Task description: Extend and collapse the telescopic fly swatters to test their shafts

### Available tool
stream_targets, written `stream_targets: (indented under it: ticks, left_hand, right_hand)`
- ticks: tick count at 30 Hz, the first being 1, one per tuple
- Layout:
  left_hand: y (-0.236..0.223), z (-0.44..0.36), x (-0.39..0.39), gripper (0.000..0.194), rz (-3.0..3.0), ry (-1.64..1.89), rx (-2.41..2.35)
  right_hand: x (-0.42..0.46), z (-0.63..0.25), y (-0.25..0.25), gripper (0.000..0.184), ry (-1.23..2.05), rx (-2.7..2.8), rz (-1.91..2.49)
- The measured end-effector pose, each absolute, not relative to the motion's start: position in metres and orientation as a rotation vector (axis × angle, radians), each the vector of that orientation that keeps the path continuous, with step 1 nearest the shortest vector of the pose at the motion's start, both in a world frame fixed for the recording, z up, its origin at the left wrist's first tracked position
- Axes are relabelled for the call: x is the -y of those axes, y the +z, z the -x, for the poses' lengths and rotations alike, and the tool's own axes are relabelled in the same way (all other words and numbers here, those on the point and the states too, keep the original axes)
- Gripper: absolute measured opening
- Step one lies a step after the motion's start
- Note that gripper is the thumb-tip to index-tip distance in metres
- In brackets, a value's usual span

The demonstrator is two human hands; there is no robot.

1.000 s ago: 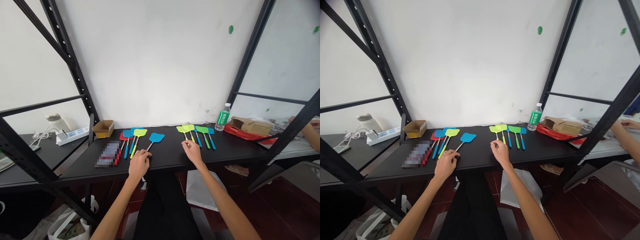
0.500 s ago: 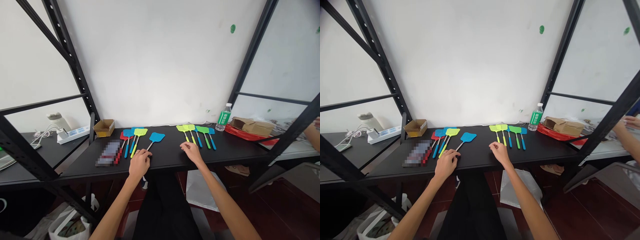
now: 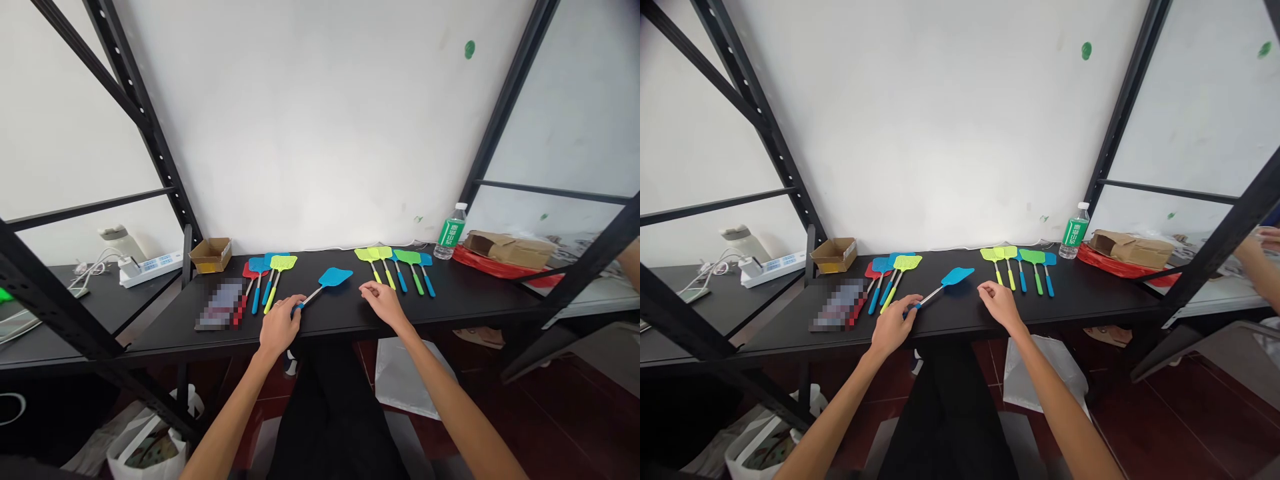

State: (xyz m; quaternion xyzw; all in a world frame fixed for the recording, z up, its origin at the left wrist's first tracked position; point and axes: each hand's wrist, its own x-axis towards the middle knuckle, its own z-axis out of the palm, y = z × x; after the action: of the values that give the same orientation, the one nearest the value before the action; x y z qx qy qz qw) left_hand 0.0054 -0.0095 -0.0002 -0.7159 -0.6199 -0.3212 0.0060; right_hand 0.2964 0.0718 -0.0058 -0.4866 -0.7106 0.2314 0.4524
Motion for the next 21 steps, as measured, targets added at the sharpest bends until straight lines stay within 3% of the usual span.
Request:
stream_targets:
  ticks: [13, 21]
  left_hand:
    - [0.000, -0.004, 0.004, 0.038, 2.489, -1.559, 1.834]
    - [0.002, -0.030, 0.013, 0.033, 2.586, -1.303, 1.647]
  right_hand:
    - [-0.064, -0.288, -0.001, 0.036, 0.910, 1.838, 0.990]
    - [-0.059, -0.270, -0.001, 0.042, 1.162, 1.766, 0.796]
